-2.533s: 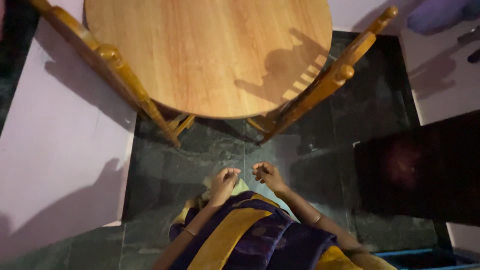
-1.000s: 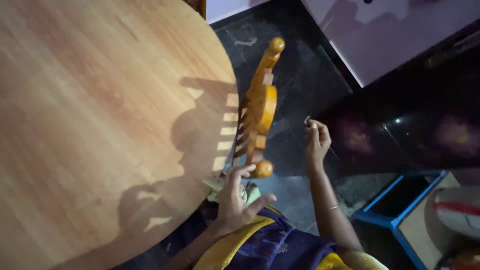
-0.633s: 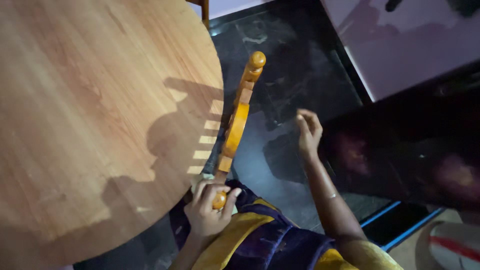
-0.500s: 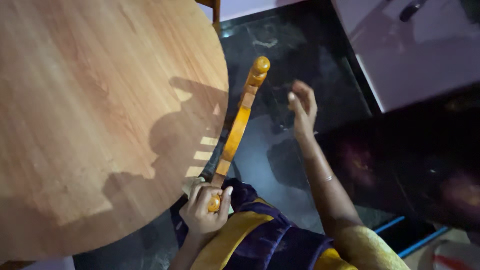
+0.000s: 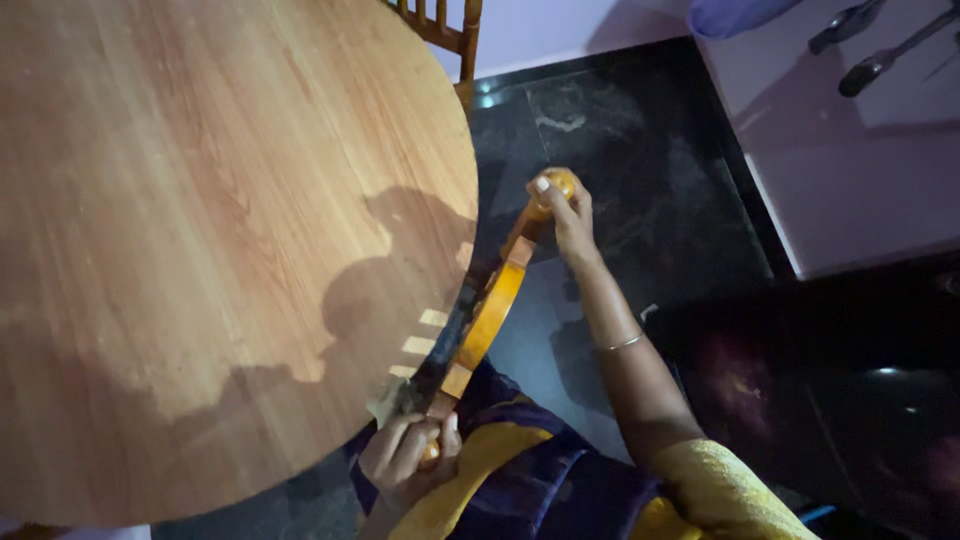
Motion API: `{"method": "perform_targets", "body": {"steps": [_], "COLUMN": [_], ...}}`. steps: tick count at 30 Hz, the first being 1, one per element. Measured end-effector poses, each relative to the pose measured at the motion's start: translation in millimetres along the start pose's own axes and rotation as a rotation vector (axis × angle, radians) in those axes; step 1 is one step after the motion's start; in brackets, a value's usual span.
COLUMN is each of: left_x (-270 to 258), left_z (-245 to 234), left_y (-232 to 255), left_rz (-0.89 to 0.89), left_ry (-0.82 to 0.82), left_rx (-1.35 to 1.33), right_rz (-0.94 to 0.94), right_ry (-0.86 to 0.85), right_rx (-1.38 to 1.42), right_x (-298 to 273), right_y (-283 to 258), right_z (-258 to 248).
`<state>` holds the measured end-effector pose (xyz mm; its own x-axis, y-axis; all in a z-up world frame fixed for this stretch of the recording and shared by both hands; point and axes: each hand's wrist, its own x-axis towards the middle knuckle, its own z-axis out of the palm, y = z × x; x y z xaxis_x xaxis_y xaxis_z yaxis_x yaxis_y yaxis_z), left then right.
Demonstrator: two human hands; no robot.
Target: The person wipes the surface of a round wooden table with a cloth and then uses the cloth to wipe the decorative back and spindles of several wooden dining chairs.
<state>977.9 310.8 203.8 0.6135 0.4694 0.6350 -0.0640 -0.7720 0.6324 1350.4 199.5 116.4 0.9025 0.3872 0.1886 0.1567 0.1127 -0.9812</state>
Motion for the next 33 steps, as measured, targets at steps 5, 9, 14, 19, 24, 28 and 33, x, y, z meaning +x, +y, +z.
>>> {"method": "perform_targets", "body": {"steps": [5,9,14,19,24,28,33], "left_x": [12,24,42,46,51,50,51], "left_z": [2,7,25,30,31,26,24], "left_y": [-18,-27,-37,-42,-44,-38,-34], "left_rz": [0.094,0.127,0.161,0.141,0.196,0.185,0.231], "left_ry": [0.034,0.055,0.063,0.033,0.044,0.009,0.052], "left_rx": [0.024,0.058,0.030,0.003,0.008,0.060,0.065], "right_rz": [-0.034,-0.034,-0.049,-0.071,-0.063,-0.064,-0.042], "right_ry": [0.188,0.209,0.136,0.119,0.063,0.005,-0.004], "right_rx": [-0.030,0.013,0.042,0.024,0.067,0.041,0.028], "right_x": [5,27,63,74,80,81,74], "right_y": [1,9,14,21,25,17,16], "right_z": [15,27,41,38,31,25,28]}}
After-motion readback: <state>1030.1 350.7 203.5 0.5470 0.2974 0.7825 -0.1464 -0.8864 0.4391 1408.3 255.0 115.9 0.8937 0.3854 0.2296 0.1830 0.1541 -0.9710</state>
